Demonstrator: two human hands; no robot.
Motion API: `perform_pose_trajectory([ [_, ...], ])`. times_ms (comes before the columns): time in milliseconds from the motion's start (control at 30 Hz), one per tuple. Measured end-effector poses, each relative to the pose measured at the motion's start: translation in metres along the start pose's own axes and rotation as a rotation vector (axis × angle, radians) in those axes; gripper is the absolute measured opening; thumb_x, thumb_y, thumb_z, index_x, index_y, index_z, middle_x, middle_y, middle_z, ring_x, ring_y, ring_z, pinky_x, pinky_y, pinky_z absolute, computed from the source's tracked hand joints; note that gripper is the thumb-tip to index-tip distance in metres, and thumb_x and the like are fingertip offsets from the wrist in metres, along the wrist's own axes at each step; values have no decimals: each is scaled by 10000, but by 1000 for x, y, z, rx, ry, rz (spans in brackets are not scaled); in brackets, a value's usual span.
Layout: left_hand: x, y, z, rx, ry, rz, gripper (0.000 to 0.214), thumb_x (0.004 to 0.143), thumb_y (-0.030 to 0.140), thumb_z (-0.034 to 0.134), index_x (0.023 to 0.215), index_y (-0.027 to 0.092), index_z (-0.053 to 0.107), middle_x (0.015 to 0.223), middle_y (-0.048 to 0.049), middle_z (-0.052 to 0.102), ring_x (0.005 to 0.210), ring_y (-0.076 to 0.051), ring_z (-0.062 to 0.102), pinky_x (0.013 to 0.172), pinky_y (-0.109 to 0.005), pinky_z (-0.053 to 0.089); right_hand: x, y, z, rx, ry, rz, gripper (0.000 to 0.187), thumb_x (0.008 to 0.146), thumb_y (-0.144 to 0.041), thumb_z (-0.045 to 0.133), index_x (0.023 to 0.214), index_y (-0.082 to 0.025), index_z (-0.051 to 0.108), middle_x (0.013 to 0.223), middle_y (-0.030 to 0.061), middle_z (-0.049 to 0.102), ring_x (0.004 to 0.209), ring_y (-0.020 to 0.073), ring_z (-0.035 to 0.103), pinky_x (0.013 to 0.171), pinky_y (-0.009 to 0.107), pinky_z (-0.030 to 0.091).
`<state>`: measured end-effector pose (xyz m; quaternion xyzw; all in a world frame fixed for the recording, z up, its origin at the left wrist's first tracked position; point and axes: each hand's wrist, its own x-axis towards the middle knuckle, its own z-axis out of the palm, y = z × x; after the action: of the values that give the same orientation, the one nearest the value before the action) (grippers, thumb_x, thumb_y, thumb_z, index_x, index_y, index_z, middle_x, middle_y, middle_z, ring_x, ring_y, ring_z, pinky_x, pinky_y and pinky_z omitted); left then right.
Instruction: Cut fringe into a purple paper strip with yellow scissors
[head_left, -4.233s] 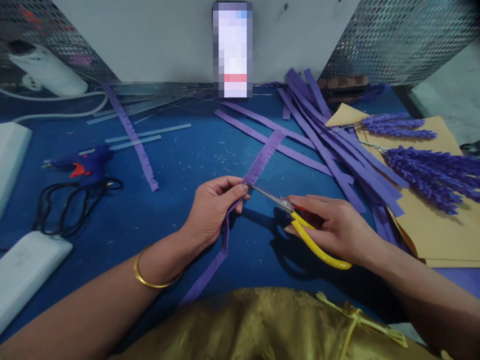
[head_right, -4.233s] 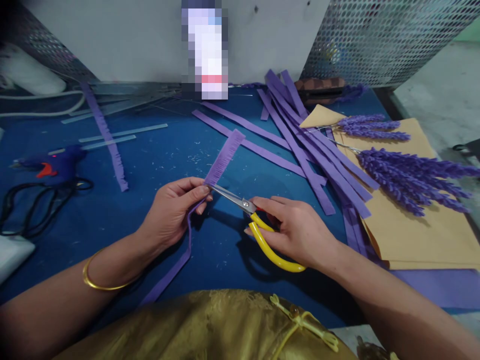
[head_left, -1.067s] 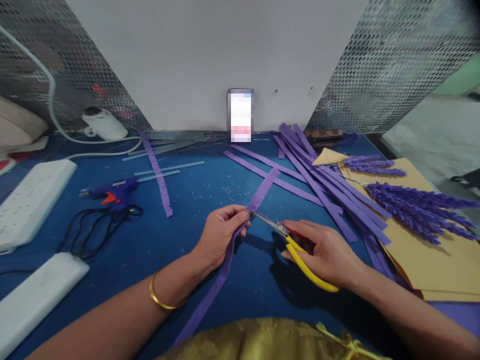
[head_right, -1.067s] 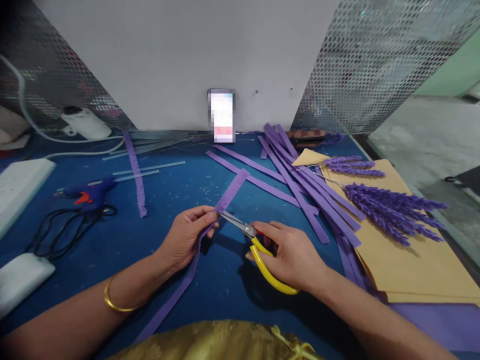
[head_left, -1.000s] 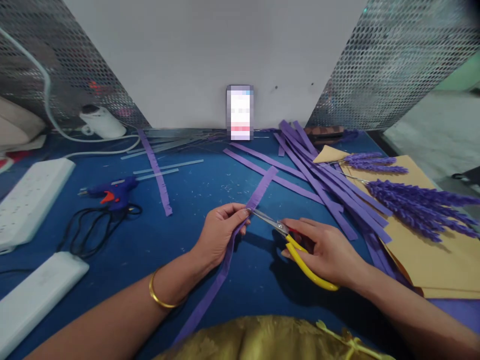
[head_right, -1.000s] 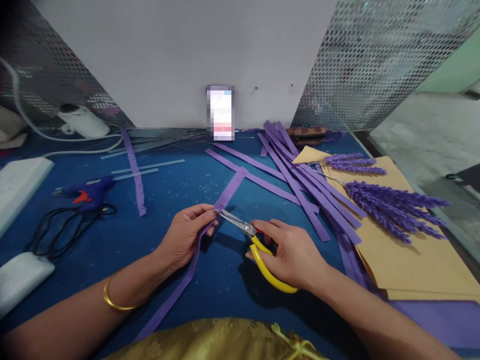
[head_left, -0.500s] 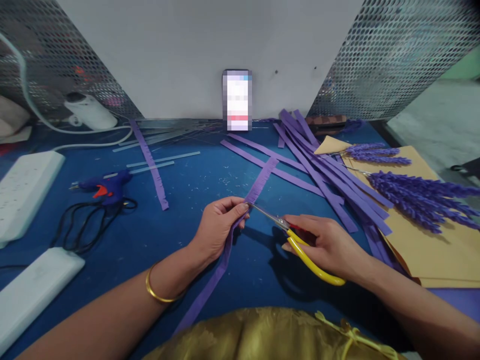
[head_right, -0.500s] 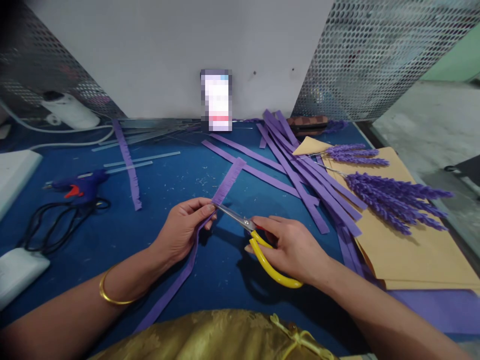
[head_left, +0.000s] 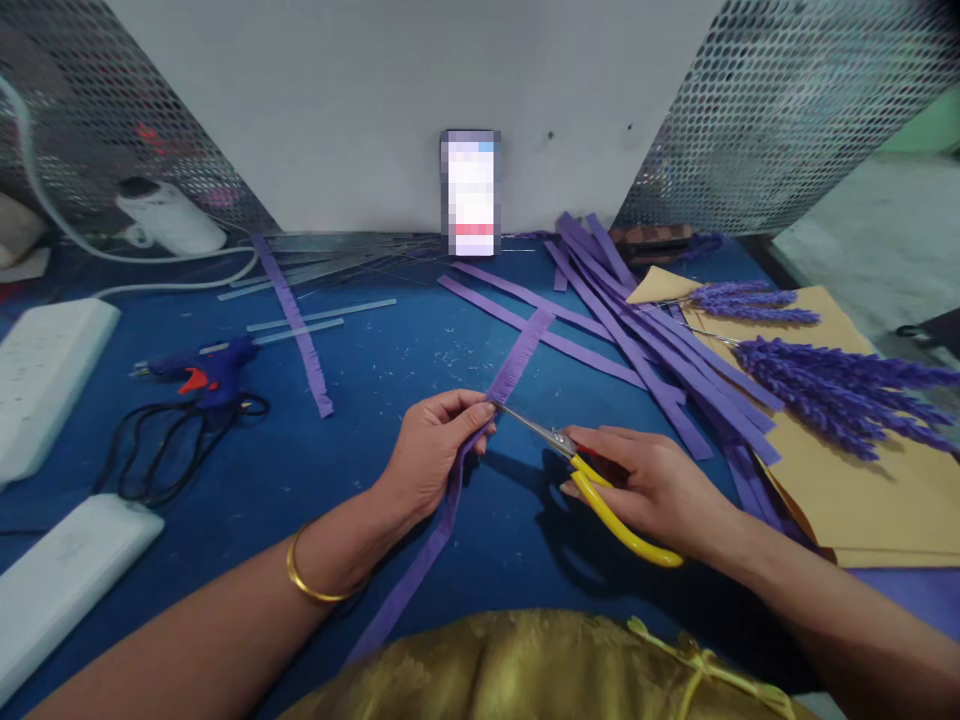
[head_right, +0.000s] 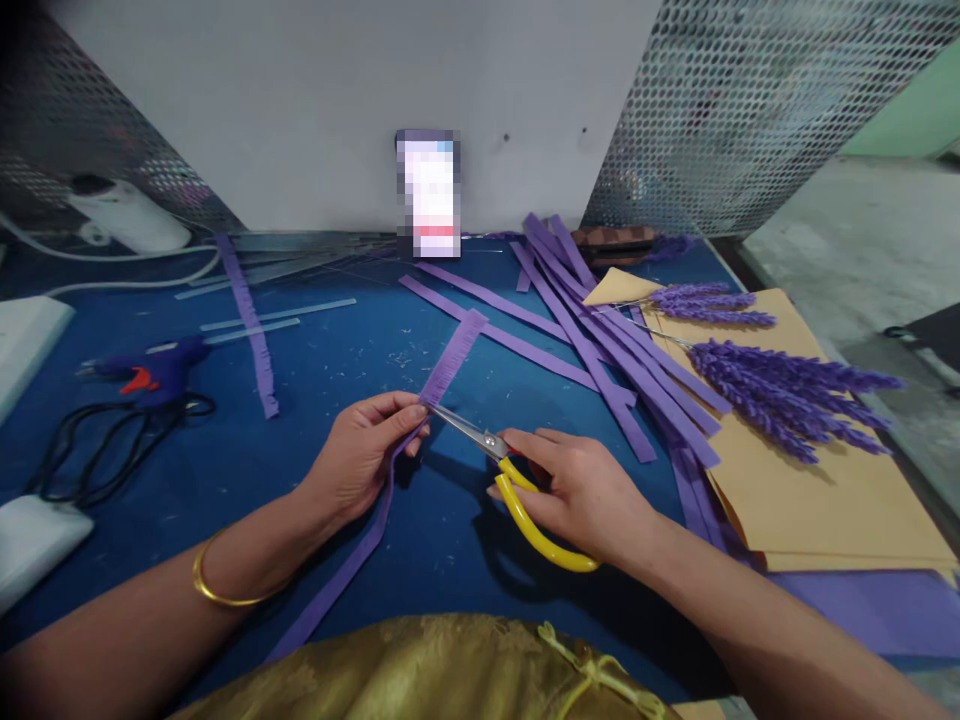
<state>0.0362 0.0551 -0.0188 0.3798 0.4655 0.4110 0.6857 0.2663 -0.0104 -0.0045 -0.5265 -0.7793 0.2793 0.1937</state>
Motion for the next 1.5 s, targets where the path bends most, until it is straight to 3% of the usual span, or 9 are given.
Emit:
perform_pose_trajectory([
  [200,1,-2,0,1,-15,11,150,716,280,816,725,152,737,607,26,648,472,-42,521,501,-162,405,0,1,4,0,3,57,383,909,-439,633,1186,-178,669,759,25,617,624,163,556,586,272,400],
  [600,2,-3,-2,9,-31,5,161,719,287,817,722,150,733,603,28,641,463,-38,516,484,-157,393,-1,1,1,-4,17,-11,305,939,-433,599,1082,-178,688,713,16,613,605,151,546,572,259,382],
  [800,1,-2,-2,5,-36,3,163,720,293,819,731,152,737,609,26,642,465,-40,516,485,-160,393,-1,1,0,-19,15,-26,335,944,-432,594,1120,-163,688,703,12,600,603,150,541,571,255,382],
  [1000,1,-4,-1,4,-44,21,169,758,301,783,701,158,714,619,28,634,476,-46,512,496,-169,399,-1,2,-1,-6,17,-8,359,931,-428,615,1166,-167,690,728,23,630,612,155,561,581,257,405],
  [1267,3,1,-3,-20,-80,-31,185,732,288,796,667,149,692,589,23,612,477,-46,492,486,-156,380,-3,7,3,108,5,30,325,899,-453,658,1079,-192,734,876,66,740,716,180,650,647,251,490],
  [1500,1,1,-2,-25,-66,-38,184,708,312,831,744,158,736,620,22,645,489,-53,533,494,-159,404,-1,9,4,116,19,59,304,892,-437,663,1062,-196,736,925,69,750,761,195,671,677,260,510],
])
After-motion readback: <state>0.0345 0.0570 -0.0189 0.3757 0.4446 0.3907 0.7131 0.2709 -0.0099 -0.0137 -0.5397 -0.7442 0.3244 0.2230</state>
